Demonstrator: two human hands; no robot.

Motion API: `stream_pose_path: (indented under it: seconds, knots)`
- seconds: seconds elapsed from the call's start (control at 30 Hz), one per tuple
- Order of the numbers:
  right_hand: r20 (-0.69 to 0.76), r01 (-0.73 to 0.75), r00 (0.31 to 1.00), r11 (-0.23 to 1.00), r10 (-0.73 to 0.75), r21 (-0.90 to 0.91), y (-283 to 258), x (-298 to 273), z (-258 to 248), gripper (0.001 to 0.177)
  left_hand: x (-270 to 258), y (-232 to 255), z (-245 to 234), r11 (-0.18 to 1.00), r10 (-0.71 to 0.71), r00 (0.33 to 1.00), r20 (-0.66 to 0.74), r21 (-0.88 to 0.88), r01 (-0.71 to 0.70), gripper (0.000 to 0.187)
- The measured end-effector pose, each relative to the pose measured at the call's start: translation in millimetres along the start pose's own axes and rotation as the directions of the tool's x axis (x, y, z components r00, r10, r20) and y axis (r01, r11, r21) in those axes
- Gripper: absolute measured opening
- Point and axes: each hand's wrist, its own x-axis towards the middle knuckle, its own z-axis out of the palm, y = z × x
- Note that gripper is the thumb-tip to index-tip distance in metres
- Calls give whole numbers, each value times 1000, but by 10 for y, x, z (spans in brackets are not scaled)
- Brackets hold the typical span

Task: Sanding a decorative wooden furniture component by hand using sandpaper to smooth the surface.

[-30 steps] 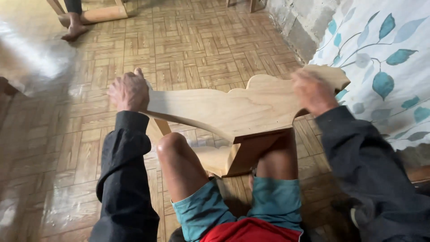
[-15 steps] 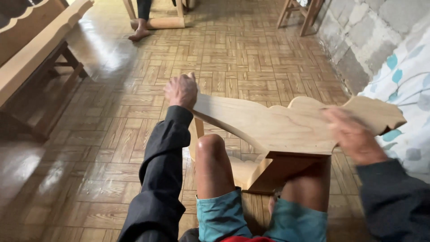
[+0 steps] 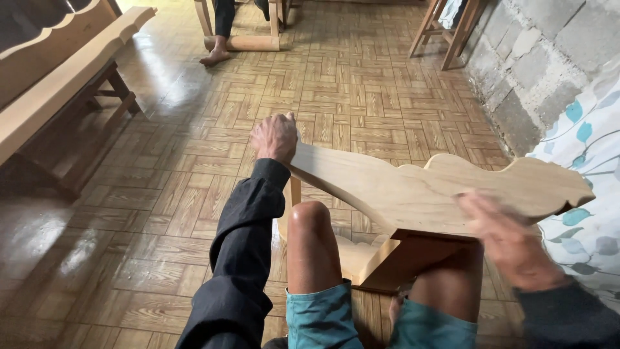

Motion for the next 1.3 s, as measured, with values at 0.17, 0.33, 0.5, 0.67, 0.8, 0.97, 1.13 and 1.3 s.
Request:
stream_pose_path:
  seconds: [0.17,0.33,0.5,0.67,0.8,0.97,1.13,1.3]
  knots:
    - [-130,-525,851,827,509,-200,464,-293,-284,52,20,10,60,999,37,999,14,4,-37,46]
    - [-100,-15,995,992,2,-126,-404,7,52,47,-17,-25,50,955,285,959,-5,85,-283,65]
    - [-35,7,999,998,-10,-62,-531,0,-29,49,-113,60,-174,962,247,959,140,80,-259,68]
    - [-122,-128,987,973,105,-195,285,-325,-257,46,-92,35,-111,968,219,960,174,83,-236,66]
    - [-179,-404,909,901,376,-160,259,-278,-253,48,-57,48,-83,972,214,967,138,67,-225,63]
    - [39,-175,983,978,180,-110,-442,-26,-81,52,-65,28,-63,962,234,965,118,116,-247,65]
    - [-54,-187,981,982,185,-35,-159,-114,-193,46,-45,118,-102,946,254,957,141,168,-276,67]
    - [-259,-100,965,975,46,-198,809,-384,-201,35,24,45,11,916,318,924,213,180,-358,74]
